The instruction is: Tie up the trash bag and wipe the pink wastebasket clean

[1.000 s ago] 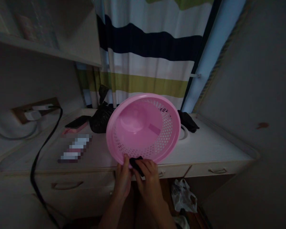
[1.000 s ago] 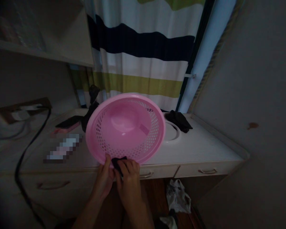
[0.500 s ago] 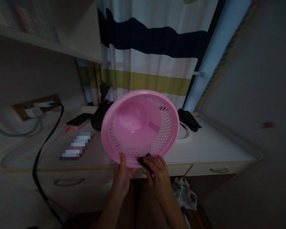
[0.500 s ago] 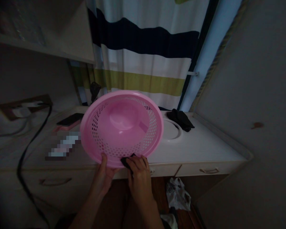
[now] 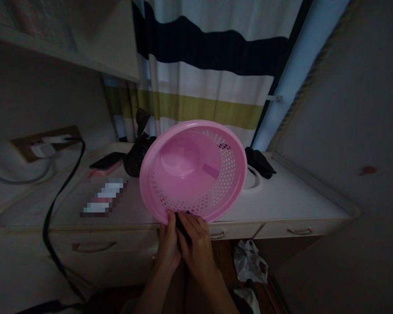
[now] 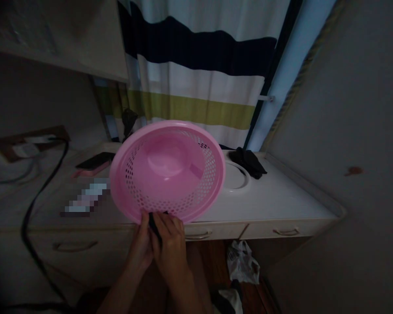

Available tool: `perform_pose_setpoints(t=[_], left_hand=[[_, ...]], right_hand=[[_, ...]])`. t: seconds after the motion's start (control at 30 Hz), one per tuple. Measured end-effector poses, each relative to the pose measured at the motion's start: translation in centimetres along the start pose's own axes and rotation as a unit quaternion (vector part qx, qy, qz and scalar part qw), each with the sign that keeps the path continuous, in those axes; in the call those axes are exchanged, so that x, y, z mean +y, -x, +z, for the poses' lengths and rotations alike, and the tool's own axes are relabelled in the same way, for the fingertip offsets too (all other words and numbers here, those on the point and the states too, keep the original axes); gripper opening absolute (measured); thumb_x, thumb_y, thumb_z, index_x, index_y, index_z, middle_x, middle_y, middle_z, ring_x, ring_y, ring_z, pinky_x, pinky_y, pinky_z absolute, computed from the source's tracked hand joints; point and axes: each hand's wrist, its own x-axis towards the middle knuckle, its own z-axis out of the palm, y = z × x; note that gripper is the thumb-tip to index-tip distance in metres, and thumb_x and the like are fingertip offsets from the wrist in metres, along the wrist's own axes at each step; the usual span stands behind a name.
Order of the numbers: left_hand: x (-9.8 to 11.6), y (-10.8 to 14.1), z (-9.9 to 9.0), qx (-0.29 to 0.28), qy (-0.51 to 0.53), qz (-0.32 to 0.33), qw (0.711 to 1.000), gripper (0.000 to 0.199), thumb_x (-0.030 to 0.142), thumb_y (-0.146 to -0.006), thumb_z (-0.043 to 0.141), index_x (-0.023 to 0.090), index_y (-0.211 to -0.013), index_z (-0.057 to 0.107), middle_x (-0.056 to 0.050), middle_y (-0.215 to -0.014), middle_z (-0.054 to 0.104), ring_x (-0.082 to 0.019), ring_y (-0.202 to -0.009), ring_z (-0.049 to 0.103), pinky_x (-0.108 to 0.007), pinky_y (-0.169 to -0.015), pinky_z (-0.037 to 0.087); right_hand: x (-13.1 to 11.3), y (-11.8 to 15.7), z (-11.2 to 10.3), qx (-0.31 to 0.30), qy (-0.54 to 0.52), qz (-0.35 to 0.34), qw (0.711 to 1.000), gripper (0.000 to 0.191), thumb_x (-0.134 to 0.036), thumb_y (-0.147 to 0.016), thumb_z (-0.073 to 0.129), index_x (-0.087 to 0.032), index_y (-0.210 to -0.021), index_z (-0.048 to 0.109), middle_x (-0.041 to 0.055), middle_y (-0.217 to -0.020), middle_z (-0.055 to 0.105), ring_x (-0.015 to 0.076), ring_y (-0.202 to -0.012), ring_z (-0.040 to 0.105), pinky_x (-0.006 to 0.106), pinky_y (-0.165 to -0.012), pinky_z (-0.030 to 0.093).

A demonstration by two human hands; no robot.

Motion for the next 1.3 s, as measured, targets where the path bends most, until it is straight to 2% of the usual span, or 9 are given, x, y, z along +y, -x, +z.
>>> perform_pose_setpoints(t=[0.23, 0.37, 0.57, 0.73, 0.83, 0.9, 1.07, 1.17, 1.3], left_hand=[[0.5, 0.1, 0.2, -0.062, 0.05, 0.006, 0.997, 0.043, 0.046, -0.071, 0.059, 0.017, -0.103, 0.056, -0.008, -0.1, 0.065, -0.021, -0.089, 0.062, -0.037, -0.079, 0.049], [0.3, 0.2, 0.1, -0.076, 0.05, -0.021, 0.996, 0.042, 0.048, -0.072, 0.058, 0.015, -0.097, 0.058, -0.009, -0.097, 0.066, -0.021, -0.089, 0.062, -0.036, -0.079, 0.05], [1.1, 0.8, 0.3, 0.019, 0.088, -0.124, 0.988, 0.036, 0.043, -0.084, 0.042, 0.013, -0.079, 0.062, -0.007, -0.082, 0.067, -0.011, -0.075, 0.064, -0.017, -0.066, 0.051], [1.6, 1.1, 0.3, 0.031, 0.172, -0.146, 0.974, 0.044, 0.044, -0.087, 0.033, 0.014, -0.072, 0.061, -0.006, -0.072, 0.066, -0.01, -0.063, 0.063, -0.017, -0.058, 0.05], [1.3, 0.8, 0.0, -0.001, 0.169, -0.138, 0.976, 0.052, 0.053, -0.084, 0.031, 0.011, -0.077, 0.062, -0.009, -0.073, 0.065, -0.015, -0.067, 0.063, -0.025, -0.063, 0.051], [1.0, 0.6, -0.3, -0.044, 0.148, -0.114, 0.981, 0.06, 0.059, -0.081, 0.029, 0.009, -0.092, 0.062, -0.012, -0.08, 0.066, -0.02, -0.076, 0.063, -0.032, -0.069, 0.051], [0.3, 0.6, -0.5, -0.122, 0.094, -0.046, 0.987, 0.067, 0.064, -0.075, 0.038, 0.014, -0.118, 0.051, -0.014, -0.094, 0.065, -0.025, -0.093, 0.06, -0.041, -0.074, 0.049], [0.1, 0.6, -0.3, -0.109, 0.09, -0.066, 0.988, 0.065, 0.064, -0.074, 0.039, 0.012, -0.108, 0.056, -0.014, -0.092, 0.065, -0.025, -0.089, 0.061, -0.038, -0.071, 0.05], [-0.2, 0.3, -0.8, -0.031, 0.099, -0.085, 0.991, 0.046, 0.057, -0.075, 0.046, 0.014, -0.079, 0.061, -0.006, -0.076, 0.065, -0.016, -0.068, 0.062, -0.025, -0.06, 0.05]], right_hand=[[3.2, 1.2, -2.4, -0.003, 0.02, -0.01, 1.0, 0.049, -0.005, -0.079, 0.043, -0.022, -0.125, 0.046, 0.0075, -0.118, 0.057, 0.0192, -0.109, 0.05, 0.043, -0.092, 0.042], [2.4, 0.9, -2.5, -0.014, 0.009, -0.024, 1.0, 0.048, -0.007, -0.081, 0.043, -0.021, -0.127, 0.044, 0.0081, -0.12, 0.057, 0.0186, -0.111, 0.05, 0.041, -0.092, 0.042], [-0.9, -1.3, -1.2, -0.03, -0.022, -0.046, 0.998, 0.042, -0.018, -0.086, 0.043, -0.015, -0.128, 0.043, 0.0098, -0.121, 0.057, 0.0187, -0.111, 0.052, 0.039, -0.093, 0.043], [-1.1, -1.6, -0.7, -0.016, -0.028, -0.071, 0.997, 0.04, -0.013, -0.084, 0.043, -0.014, -0.123, 0.049, 0.0101, -0.121, 0.057, 0.0178, -0.112, 0.052, 0.037, -0.093, 0.045], [-0.2, -1.0, -1.2, -0.017, -0.023, -0.078, 0.997, 0.038, -0.011, -0.083, 0.044, -0.016, -0.12, 0.052, 0.0089, -0.118, 0.059, 0.0177, -0.109, 0.053, 0.037, -0.092, 0.045], [0.6, -0.6, -1.8, -0.026, -0.02, -0.082, 0.996, 0.039, -0.01, -0.082, 0.043, -0.017, -0.119, 0.053, 0.0081, -0.116, 0.06, 0.0175, -0.108, 0.053, 0.038, -0.091, 0.045], [2.3, 0.3, -3.0, -0.038, -0.009, -0.073, 0.997, 0.042, -0.007, -0.081, 0.043, -0.02, -0.12, 0.051, 0.0078, -0.115, 0.06, 0.017, -0.108, 0.053, 0.039, -0.091, 0.046], [1.9, 0.2, -2.8, -0.032, -0.017, -0.067, 0.997, 0.044, -0.006, -0.081, 0.042, -0.019, -0.122, 0.048, 0.0087, -0.116, 0.059, 0.0175, -0.108, 0.053, 0.039, -0.092, 0.045], [0.1, -1.0, -1.6, -0.037, -0.072, -0.039, 0.996, 0.035, -0.006, -0.081, 0.042, -0.015, -0.114, 0.052, 0.0103, -0.112, 0.058, 0.0161, -0.105, 0.052, 0.033, -0.092, 0.046]])
